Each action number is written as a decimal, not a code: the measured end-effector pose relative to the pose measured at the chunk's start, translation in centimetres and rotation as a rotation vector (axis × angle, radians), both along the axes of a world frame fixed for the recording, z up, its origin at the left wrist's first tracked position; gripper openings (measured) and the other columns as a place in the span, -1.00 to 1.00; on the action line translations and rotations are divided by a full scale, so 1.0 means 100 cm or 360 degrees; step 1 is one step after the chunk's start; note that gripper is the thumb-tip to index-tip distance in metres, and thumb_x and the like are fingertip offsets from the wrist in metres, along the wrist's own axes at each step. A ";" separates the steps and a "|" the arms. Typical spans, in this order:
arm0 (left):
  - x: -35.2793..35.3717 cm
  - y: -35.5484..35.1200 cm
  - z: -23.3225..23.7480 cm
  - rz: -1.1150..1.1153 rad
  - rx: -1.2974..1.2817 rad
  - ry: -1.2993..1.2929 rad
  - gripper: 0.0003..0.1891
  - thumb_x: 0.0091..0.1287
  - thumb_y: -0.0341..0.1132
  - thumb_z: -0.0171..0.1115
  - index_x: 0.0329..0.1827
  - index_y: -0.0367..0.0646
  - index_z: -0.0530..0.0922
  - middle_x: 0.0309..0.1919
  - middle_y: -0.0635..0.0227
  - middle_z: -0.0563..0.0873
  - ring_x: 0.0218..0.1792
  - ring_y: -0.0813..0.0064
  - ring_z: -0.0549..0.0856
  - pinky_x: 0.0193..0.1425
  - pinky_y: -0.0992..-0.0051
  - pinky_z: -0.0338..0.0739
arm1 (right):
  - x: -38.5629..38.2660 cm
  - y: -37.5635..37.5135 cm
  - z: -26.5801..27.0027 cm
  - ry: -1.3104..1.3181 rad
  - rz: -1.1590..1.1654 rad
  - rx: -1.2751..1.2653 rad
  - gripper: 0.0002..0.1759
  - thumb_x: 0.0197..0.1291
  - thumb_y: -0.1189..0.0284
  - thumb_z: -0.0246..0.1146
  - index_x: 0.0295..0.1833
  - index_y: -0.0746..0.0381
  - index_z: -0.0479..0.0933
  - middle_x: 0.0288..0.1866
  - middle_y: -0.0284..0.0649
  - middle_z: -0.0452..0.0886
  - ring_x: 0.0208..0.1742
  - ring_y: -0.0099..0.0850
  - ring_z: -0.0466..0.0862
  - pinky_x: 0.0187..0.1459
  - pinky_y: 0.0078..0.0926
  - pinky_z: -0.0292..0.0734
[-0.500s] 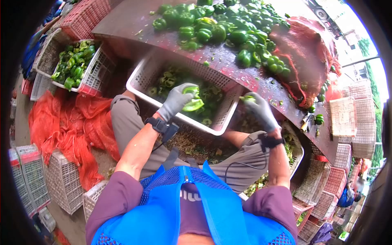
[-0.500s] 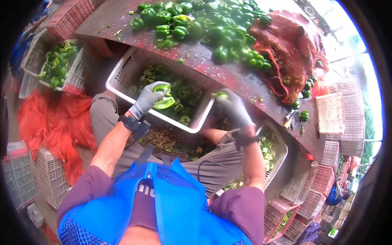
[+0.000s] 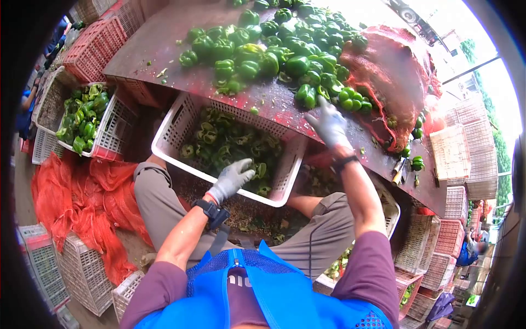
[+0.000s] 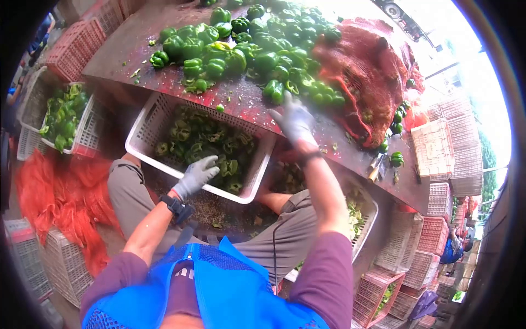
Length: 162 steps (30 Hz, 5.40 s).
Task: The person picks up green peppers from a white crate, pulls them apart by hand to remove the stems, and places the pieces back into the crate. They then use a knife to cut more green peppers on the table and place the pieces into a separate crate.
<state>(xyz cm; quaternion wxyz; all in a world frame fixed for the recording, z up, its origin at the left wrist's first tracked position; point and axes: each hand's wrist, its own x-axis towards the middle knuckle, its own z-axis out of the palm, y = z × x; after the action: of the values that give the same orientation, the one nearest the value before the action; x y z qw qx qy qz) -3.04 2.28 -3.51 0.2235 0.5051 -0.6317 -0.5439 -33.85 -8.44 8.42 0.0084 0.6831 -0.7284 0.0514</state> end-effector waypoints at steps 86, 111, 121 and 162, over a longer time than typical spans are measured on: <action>-0.017 -0.004 0.091 -0.0086 0.0608 0.1984 -0.25 0.48 0.09 0.18 0.60 -0.04 0.13 0.26 0.37 0.55 0.11 0.51 0.63 0.18 0.42 0.53 | 0.095 0.093 -0.001 -0.0447 0.1145 -0.1114 -0.69 0.08 0.51 0.33 -0.02 0.09 0.57 0.08 -0.18 0.63 0.05 -0.13 0.65 0.04 -0.17 0.55; -0.006 -0.002 -0.001 0.0513 0.0708 0.0534 -0.45 0.48 -0.17 0.21 0.46 -0.22 0.39 0.06 0.28 0.69 -0.31 0.62 0.71 -0.30 0.61 0.58 | -0.028 -0.119 -0.049 0.0365 0.0208 -0.0223 -0.62 0.11 0.40 0.33 0.09 0.06 0.60 0.03 -0.06 0.62 0.06 -0.08 0.67 0.04 -0.11 0.58; 0.008 -0.001 0.036 0.0490 0.0566 0.0806 -0.43 0.54 0.00 0.09 0.45 -0.20 0.36 0.11 0.12 0.66 -0.23 0.49 0.74 -0.20 0.56 0.62 | 0.054 -0.003 -0.032 -0.3029 0.0040 0.0624 -0.75 0.42 0.31 0.23 0.09 0.18 0.62 -0.13 -0.41 0.67 -0.23 -0.64 0.62 -0.20 -0.66 0.52; 0.001 0.026 0.035 0.0582 0.0308 0.1100 -0.62 0.48 -0.30 0.09 0.28 -0.27 0.53 0.08 0.35 0.69 0.04 0.59 0.67 0.17 0.55 0.57 | 0.128 0.108 -0.059 -0.2944 0.0098 0.0824 -0.52 0.27 0.50 0.15 0.32 0.29 0.48 -0.08 -0.34 0.63 -0.29 -0.65 0.57 -0.28 -0.75 0.45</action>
<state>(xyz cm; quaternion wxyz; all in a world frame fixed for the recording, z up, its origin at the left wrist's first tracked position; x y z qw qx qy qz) -2.94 4.91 0.02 0.4672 0.4154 -0.3648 -0.6900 -21.08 2.34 2.55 -0.7221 0.3717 -0.4174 0.4077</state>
